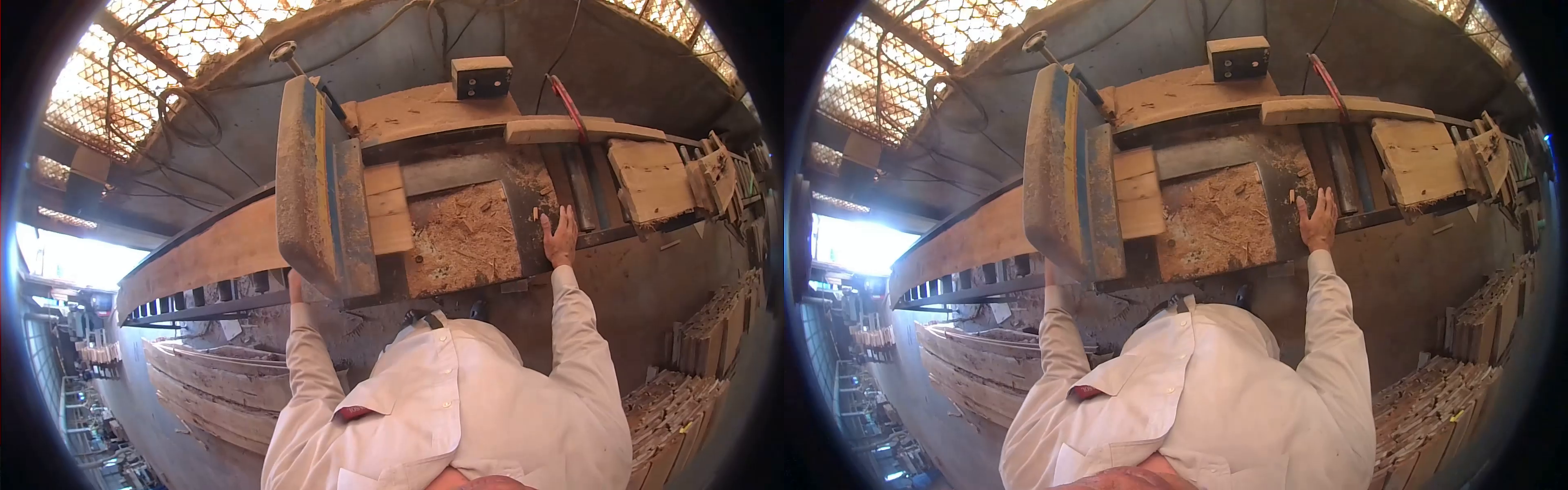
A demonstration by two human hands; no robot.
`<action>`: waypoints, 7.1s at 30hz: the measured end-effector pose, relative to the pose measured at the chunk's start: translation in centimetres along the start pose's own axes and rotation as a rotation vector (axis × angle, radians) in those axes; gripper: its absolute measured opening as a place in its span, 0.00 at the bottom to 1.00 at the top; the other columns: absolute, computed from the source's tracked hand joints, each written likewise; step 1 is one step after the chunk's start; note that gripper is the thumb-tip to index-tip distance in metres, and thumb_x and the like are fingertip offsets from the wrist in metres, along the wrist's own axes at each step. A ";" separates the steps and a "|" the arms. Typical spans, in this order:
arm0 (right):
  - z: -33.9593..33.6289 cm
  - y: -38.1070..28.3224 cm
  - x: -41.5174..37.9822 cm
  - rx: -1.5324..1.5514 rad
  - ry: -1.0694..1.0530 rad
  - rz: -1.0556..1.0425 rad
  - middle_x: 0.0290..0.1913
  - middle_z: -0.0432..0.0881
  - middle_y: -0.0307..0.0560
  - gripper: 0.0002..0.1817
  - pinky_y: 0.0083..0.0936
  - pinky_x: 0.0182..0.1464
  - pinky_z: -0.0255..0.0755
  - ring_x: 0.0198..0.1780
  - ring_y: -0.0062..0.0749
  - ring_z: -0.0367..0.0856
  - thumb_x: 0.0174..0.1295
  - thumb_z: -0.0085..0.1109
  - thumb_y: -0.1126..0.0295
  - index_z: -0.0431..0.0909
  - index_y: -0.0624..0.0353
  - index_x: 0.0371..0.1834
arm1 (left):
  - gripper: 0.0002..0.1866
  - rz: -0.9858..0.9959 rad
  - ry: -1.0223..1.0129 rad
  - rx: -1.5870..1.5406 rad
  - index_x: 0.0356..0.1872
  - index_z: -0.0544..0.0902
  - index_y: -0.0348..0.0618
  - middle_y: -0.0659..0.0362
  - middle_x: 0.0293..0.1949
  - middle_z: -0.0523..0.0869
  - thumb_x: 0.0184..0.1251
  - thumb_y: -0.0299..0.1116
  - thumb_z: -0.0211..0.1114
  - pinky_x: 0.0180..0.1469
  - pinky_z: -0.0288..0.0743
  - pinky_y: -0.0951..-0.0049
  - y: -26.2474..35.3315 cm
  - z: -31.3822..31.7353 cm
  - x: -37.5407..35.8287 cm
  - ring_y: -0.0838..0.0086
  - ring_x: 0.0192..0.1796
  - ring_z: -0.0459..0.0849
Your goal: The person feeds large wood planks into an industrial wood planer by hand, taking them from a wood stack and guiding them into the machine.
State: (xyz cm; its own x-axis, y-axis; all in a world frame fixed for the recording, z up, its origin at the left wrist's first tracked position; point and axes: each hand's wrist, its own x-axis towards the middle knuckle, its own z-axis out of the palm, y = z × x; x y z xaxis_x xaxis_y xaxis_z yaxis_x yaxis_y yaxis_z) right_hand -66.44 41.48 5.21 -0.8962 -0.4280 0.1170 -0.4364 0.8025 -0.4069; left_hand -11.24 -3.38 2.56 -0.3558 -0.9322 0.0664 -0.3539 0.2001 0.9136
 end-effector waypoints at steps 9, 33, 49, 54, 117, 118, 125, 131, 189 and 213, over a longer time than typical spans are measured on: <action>1.0 -0.6 -1.2 -0.072 0.078 0.011 0.81 0.57 0.58 0.49 0.41 0.84 0.39 0.83 0.47 0.49 0.71 0.42 0.30 0.60 0.63 0.78 | 0.22 -0.665 0.177 -0.573 0.55 0.83 0.38 0.54 0.45 0.89 0.75 0.47 0.64 0.45 0.81 0.64 -0.3 -9.4 3.4 0.64 0.42 0.89; 1.1 -2.7 -1.9 -0.071 0.079 0.072 0.81 0.57 0.57 0.51 0.42 0.84 0.41 0.83 0.47 0.51 0.68 0.42 0.27 0.59 0.60 0.79 | 0.18 -0.236 -0.012 -0.348 0.46 0.86 0.35 0.60 0.41 0.88 0.79 0.44 0.61 0.39 0.79 0.74 -2.0 0.5 3.5 0.75 0.39 0.87; 1.6 -2.7 -4.0 0.053 0.100 -0.074 0.82 0.53 0.62 0.58 0.49 0.84 0.28 0.85 0.51 0.42 0.58 0.44 0.18 0.64 0.57 0.77 | 0.19 -0.451 0.032 -0.952 0.58 0.81 0.36 0.54 0.52 0.88 0.80 0.42 0.59 0.57 0.82 0.65 -4.7 -4.3 4.9 0.66 0.53 0.87; 1.3 -4.0 -3.3 -0.011 0.035 -0.035 0.84 0.49 0.57 0.60 0.47 0.84 0.26 0.86 0.47 0.38 0.55 0.47 0.17 0.63 0.55 0.79 | 0.18 -0.426 0.043 -0.943 0.59 0.81 0.34 0.54 0.54 0.88 0.81 0.39 0.56 0.61 0.79 0.64 -4.8 -3.3 6.3 0.64 0.56 0.86; 4.3 -2.2 1.1 0.486 0.038 -0.070 0.76 0.69 0.57 0.38 0.50 0.76 0.58 0.76 0.45 0.66 0.76 0.48 0.41 0.70 0.65 0.72 | 0.23 -0.186 0.542 -0.025 0.44 0.86 0.35 0.39 0.39 0.88 0.72 0.49 0.62 0.50 0.79 0.53 -0.3 0.0 3.6 0.44 0.48 0.87; 3.1 -4.9 -0.5 0.603 0.070 -0.023 0.74 0.69 0.60 0.35 0.49 0.75 0.61 0.75 0.46 0.67 0.78 0.47 0.46 0.70 0.67 0.71 | 0.22 -0.173 0.556 -0.036 0.44 0.86 0.35 0.39 0.39 0.88 0.72 0.49 0.62 0.50 0.79 0.53 0.3 -0.1 3.5 0.44 0.48 0.87; 5.5 -13.2 -9.1 1.491 -0.533 0.384 0.77 0.61 0.66 0.35 0.44 0.76 0.64 0.77 0.57 0.62 0.79 0.49 0.54 0.56 0.66 0.79 | 0.18 -0.028 0.574 0.277 0.40 0.84 0.36 0.41 0.38 0.87 0.74 0.44 0.58 0.46 0.76 0.50 -1.8 0.2 3.2 0.44 0.45 0.85; 9.4 -20.4 -5.7 1.958 -0.900 0.385 0.67 0.72 0.56 0.26 0.42 0.68 0.64 0.66 0.39 0.68 0.76 0.54 0.62 0.67 0.64 0.71 | 0.03 0.269 0.484 1.061 0.31 0.83 0.53 0.59 0.30 0.82 0.61 0.35 0.61 0.37 0.74 0.55 -4.0 0.7 3.7 0.60 0.34 0.83; 0.9 -2.2 -2.6 0.007 0.132 -0.123 0.79 0.61 0.56 0.46 0.44 0.84 0.41 0.83 0.47 0.51 0.69 0.48 0.31 0.64 0.62 0.75 | 0.11 0.037 -0.137 -0.131 0.52 0.83 0.39 0.59 0.47 0.88 0.77 0.30 0.57 0.50 0.79 0.70 -0.3 0.3 -2.3 0.72 0.47 0.86; 1.8 -3.5 -1.8 -0.062 0.318 -0.216 0.71 0.73 0.57 0.36 0.48 0.74 0.56 0.74 0.52 0.67 0.66 0.62 0.41 0.75 0.61 0.65 | 0.12 0.427 0.150 0.738 0.53 0.80 0.36 0.42 0.42 0.87 0.76 0.32 0.59 0.42 0.80 0.54 -0.4 -6.9 -0.4 0.44 0.42 0.86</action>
State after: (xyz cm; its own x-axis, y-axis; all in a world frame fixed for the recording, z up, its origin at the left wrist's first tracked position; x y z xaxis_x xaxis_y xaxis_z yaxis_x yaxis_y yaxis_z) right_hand -63.19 38.68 4.80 -0.7593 -0.4473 0.4727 -0.6129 0.7358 -0.2881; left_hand -5.01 -5.13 4.94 -0.4867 -0.7519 0.4446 -0.7056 0.6385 0.3074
